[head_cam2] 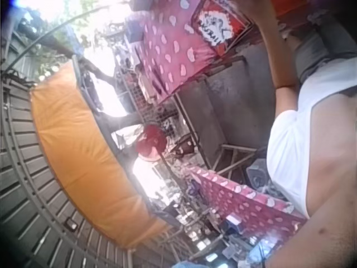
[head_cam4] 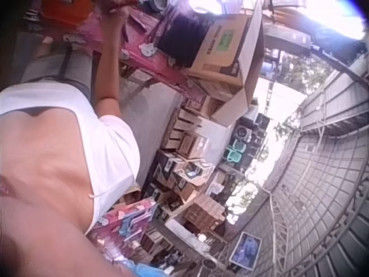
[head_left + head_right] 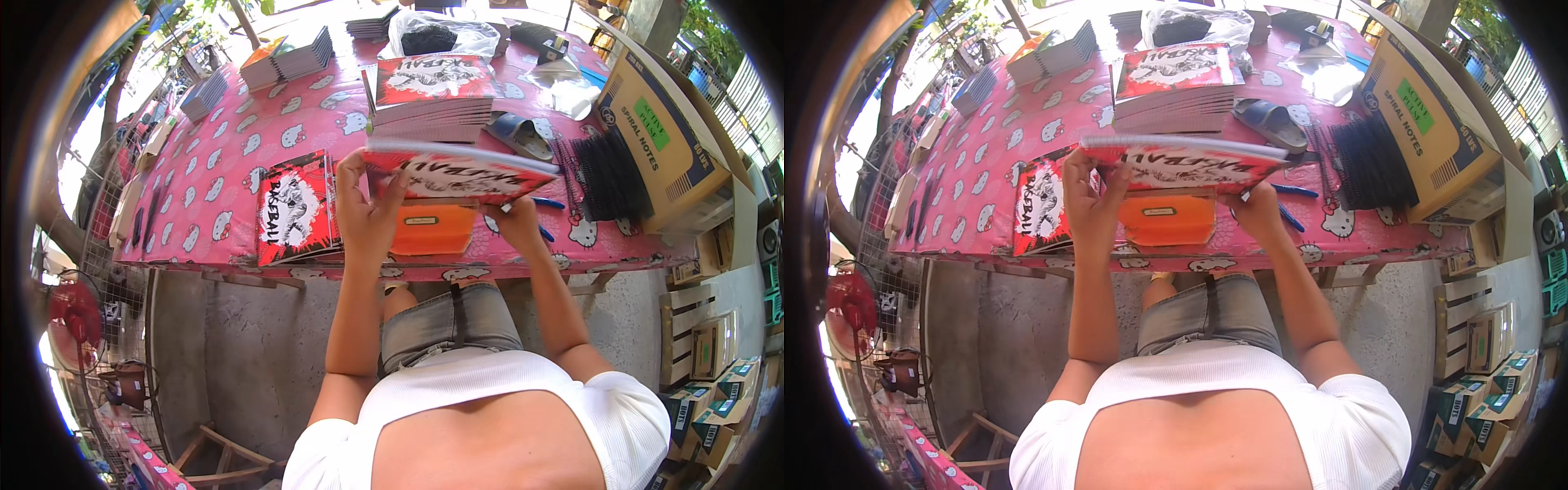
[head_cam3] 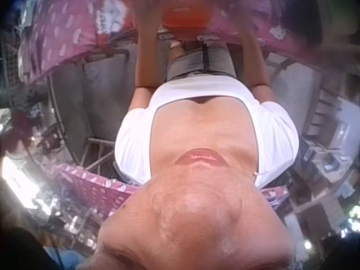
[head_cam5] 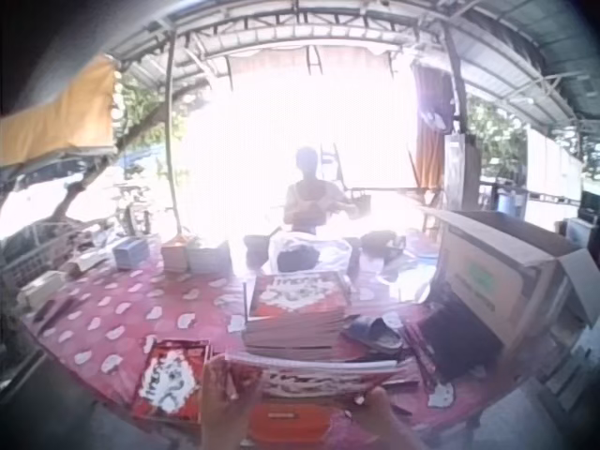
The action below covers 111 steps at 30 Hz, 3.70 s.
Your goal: The person inserts a spiral binding into pre-punched holes in a notebook cover and pages, using pliers to trim and crimp the ends of the spiral.
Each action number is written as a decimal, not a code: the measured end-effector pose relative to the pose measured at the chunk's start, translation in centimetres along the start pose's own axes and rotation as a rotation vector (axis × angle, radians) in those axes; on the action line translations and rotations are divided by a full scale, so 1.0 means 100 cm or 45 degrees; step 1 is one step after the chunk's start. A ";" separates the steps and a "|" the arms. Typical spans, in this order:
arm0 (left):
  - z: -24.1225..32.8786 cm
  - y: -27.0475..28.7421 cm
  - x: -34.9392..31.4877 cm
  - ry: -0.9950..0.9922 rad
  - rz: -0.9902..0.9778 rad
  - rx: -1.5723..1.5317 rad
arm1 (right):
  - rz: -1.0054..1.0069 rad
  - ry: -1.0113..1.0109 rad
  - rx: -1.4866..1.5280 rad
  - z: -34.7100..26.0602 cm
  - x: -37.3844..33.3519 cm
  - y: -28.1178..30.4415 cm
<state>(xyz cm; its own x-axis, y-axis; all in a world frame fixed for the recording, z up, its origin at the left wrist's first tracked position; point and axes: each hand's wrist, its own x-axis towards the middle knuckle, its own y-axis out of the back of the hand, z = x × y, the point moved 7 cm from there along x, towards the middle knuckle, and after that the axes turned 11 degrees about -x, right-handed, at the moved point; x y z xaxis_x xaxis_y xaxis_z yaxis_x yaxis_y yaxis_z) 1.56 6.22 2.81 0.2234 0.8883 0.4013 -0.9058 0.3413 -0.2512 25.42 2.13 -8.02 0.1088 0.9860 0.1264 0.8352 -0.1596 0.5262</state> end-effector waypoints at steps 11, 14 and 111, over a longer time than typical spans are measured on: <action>-0.050 0.037 -0.031 0.198 0.478 -0.361 | -0.034 -0.375 1.196 -0.023 -0.041 -0.049; -0.043 0.050 -0.025 0.164 0.531 -0.435 | 0.121 0.316 0.169 -0.055 -0.041 -0.027; -0.012 -0.227 -0.155 0.166 -2.008 -0.489 | 1.218 0.195 -0.051 -0.005 0.024 0.025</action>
<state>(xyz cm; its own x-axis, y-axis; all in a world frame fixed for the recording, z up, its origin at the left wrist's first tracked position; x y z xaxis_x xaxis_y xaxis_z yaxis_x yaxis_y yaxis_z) 19.07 -14.90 1.23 0.8358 -0.3855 0.3910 0.3719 0.9213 0.1132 27.43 4.07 -5.96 0.6591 0.4215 0.6228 0.4108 -0.8955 0.1713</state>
